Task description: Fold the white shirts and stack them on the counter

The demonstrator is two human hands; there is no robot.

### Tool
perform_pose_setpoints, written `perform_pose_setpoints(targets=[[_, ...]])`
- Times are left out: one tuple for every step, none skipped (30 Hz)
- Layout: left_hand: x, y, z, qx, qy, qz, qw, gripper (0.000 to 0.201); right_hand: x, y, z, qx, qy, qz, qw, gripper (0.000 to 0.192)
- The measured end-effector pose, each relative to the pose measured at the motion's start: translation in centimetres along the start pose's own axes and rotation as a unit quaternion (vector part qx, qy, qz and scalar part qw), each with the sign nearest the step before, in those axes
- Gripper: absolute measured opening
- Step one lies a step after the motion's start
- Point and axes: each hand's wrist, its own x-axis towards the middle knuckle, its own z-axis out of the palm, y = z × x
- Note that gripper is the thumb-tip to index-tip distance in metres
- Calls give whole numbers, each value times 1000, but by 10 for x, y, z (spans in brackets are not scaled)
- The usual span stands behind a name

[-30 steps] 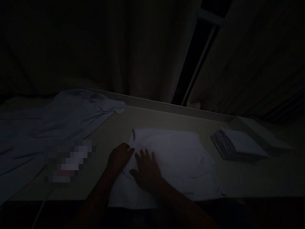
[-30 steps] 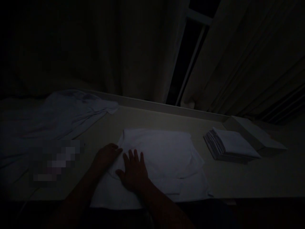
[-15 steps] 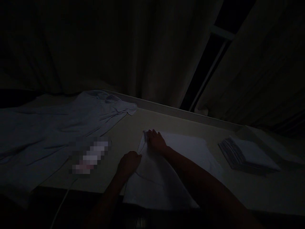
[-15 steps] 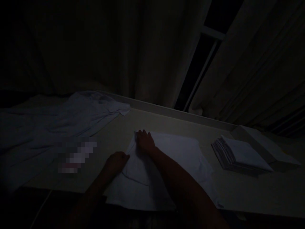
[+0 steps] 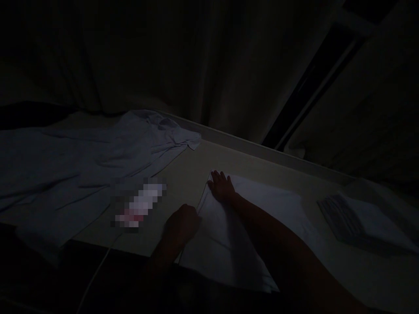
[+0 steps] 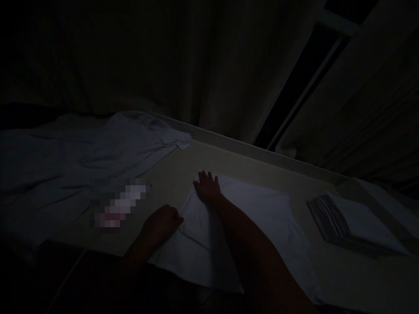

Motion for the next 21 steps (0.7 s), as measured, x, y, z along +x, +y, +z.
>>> perform_pose_setpoints(targets=[[0,-1,-2,-8,1,-8,1000,29,2,1,-2,2,-5,7,1000,70],[1,-2,-3,-16,3,-15,1000,27,4,1,-4,5,-12,14,1000,70],[2,-3,-4,-24,4,-22,999,26,5,1,-6,8,-17,19,1000,70],[3,-4,-4,-32,6,-29,999,23,6,1,-9,9,-15,23,1000,69],[4,-5,-4,-37,9,-35,999,21,5,0,-11,10,-4,23,1000,68],[5,-7,-3,-40,12,-38,998,19,4,-1,-13,9,16,22,1000,68],[6,-8,-2,-43,16,-40,998,19,2,-3,-13,7,40,20,999,67],[7,-9,0,-47,18,-40,998,20,-1,-4,-13,6,60,17,998,67],[7,-10,1,-50,21,-38,998,22,-5,-6,-12,5,69,12,998,67],[7,-10,2,-53,24,-35,998,25,-9,-8,-10,4,64,5,998,68],[7,-11,2,-54,25,-34,998,27,-12,-9,-7,3,52,-1,999,69],[6,-11,3,-51,24,-33,998,29,-15,-11,-3,0,37,-7,999,71],[5,-11,3,-45,22,-31,998,30,-18,-12,0,-2,25,-12,1000,73],[4,-11,3,-35,17,-27,999,30,-20,-13,3,-4,19,-15,1000,75],[3,-11,3,-22,9,-22,999,31,-21,-13,5,-7,19,-15,1000,76],[2,-11,2,-8,-2,-18,1000,32,-22,-13,6,-8,20,-15,1000,76],[1,-12,1,5,-14,-14,1000,34,-22,-12,6,-10,22,-15,1000,77],[0,-12,-1,18,-27,-13,999,36,-21,-11,6,-11,25,-19,999,76],[-1,-12,-4,28,-41,-18,999,38,-20,-9,5,-13,29,-24,999,76],[-2,-12,-7,35,-55,-26,998,39,-19,-8,4,-15,32,-29,999,76],[-3,-12,-10,39,-70,-32,996,39,-18,-6,3,-17,34,-33,999,76]])
